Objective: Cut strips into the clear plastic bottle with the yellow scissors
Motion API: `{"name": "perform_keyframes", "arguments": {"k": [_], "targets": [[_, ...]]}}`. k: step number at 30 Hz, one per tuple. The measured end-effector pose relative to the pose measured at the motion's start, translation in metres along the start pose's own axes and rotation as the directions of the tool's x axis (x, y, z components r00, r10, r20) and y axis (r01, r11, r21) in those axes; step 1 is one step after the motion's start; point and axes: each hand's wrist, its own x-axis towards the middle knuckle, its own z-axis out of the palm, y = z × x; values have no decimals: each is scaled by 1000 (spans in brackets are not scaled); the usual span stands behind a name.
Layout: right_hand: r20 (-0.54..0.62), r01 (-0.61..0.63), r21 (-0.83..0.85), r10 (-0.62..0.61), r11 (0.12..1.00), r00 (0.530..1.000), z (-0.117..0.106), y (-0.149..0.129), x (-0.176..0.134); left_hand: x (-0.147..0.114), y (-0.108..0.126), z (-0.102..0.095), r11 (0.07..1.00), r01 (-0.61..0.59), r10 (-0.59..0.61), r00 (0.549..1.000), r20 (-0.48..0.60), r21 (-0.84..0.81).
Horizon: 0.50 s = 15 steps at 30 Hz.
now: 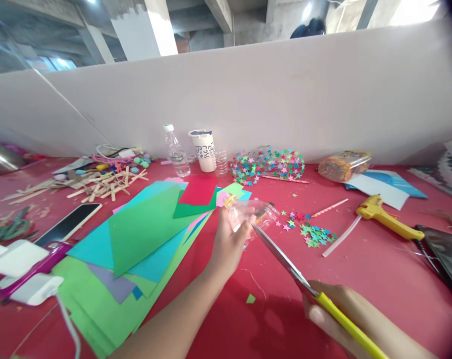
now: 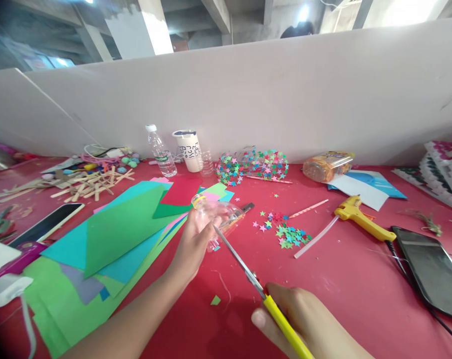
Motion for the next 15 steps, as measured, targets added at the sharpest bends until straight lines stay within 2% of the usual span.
{"name": "perform_keyframes", "arguments": {"k": [4, 15], "targets": [[34, -84, 79, 81, 993, 996, 6, 2, 2, -1, 5, 2, 999, -11, 11, 1000, -2, 51], [122, -92, 39, 86, 995, 989, 9, 8, 5, 0, 4, -1, 998, -40, 41, 999, -10, 54]]}}
